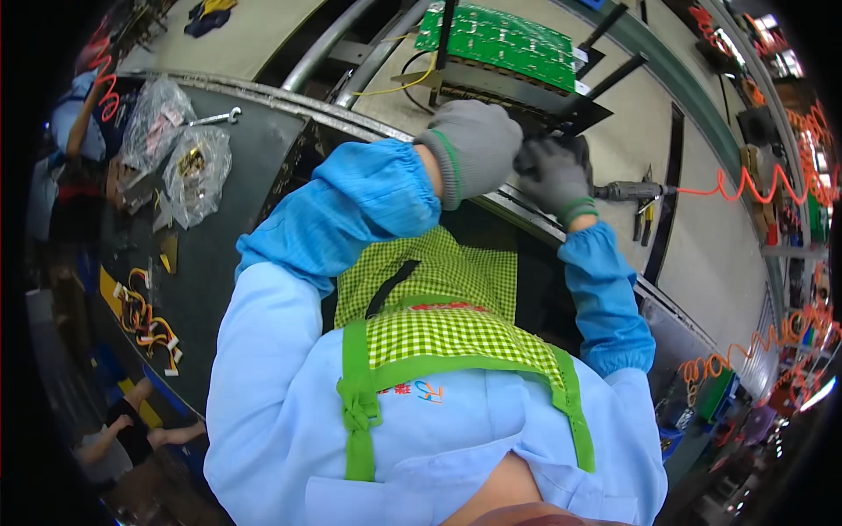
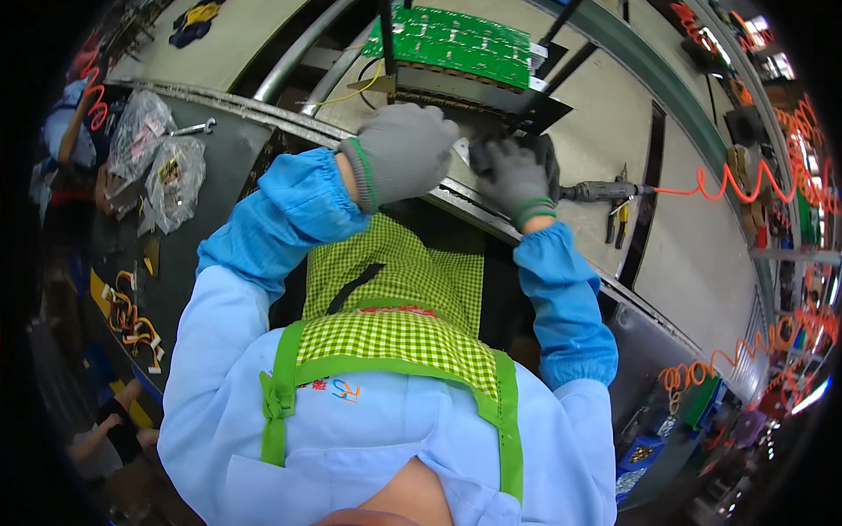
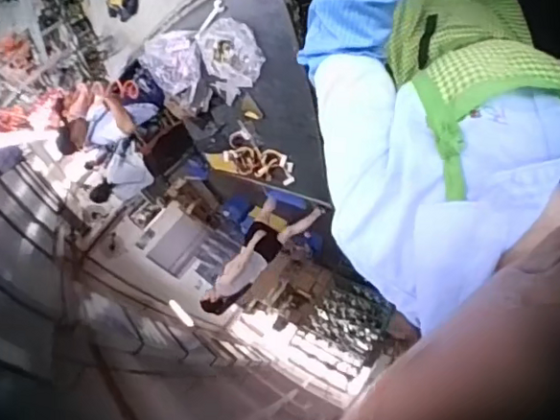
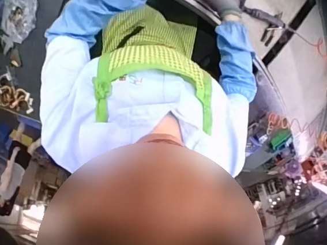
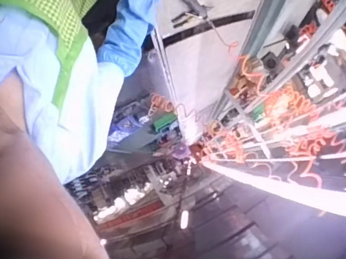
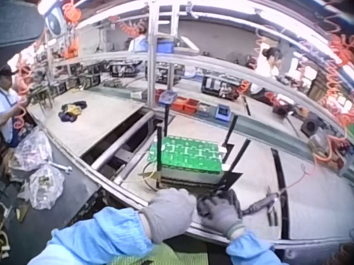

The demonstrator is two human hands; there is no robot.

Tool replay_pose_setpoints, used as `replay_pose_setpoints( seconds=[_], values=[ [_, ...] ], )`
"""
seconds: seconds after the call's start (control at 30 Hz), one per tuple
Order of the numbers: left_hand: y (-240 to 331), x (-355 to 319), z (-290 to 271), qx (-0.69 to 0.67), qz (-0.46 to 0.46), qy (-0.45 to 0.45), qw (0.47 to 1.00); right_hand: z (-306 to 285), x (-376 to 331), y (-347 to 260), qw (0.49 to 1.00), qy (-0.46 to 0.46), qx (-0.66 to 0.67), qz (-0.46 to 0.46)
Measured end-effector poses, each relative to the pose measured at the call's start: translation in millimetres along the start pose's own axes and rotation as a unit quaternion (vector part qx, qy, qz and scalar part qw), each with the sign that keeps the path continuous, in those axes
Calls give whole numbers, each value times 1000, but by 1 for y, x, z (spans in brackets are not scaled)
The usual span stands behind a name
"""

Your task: The person assembles electronic components on a workbench, using a power drill to secure parts onto a green circuit board. They handle various wires, metal brackets, and small hardware items, organizing them on the table and attaching them to the board.

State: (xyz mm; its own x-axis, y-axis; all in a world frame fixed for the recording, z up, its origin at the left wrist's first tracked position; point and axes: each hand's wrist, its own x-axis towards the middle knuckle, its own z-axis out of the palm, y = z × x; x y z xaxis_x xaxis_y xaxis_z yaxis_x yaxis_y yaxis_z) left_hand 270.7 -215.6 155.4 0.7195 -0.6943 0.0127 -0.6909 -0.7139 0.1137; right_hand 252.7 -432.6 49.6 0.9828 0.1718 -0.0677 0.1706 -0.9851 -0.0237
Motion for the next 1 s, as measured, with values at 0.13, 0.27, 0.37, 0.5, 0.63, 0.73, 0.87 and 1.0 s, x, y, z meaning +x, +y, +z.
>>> replay_pose_setpoints(
  seconds=[0.13, 0.27, 0.37, 0.5, 0.63, 0.73, 0.87, 1.0],
  values=[
    [-17, -11, -4, 13, -27, -21, 999, -90, -10, -50, 994, 26, -99, -27],
    [-19, -17, 20, 11, -70, -97, 993, -183, -20, -95, 985, -126, -114, 7],
    [-22, -21, 52, -13, 26, -47, 998, -228, -45, -115, 981, -138, -110, -80],
    [4, -60, 114, -349, 16, 176, 920, -238, -73, -140, 936, -125, -71, -321],
    [21, -33, 75, -180, 86, -35, 979, -218, -116, -175, 905, -117, -22, -408],
    [14, -34, 64, -83, 54, -121, 988, -197, -130, -194, 862, -120, 21, -492],
    [18, -37, 71, -103, 26, -140, 984, -177, -136, -204, 835, -115, 51, -536],
    [25, -43, 74, -119, 12, -164, 979, -158, -141, -201, 820, -120, 68, -556]
  ],
)
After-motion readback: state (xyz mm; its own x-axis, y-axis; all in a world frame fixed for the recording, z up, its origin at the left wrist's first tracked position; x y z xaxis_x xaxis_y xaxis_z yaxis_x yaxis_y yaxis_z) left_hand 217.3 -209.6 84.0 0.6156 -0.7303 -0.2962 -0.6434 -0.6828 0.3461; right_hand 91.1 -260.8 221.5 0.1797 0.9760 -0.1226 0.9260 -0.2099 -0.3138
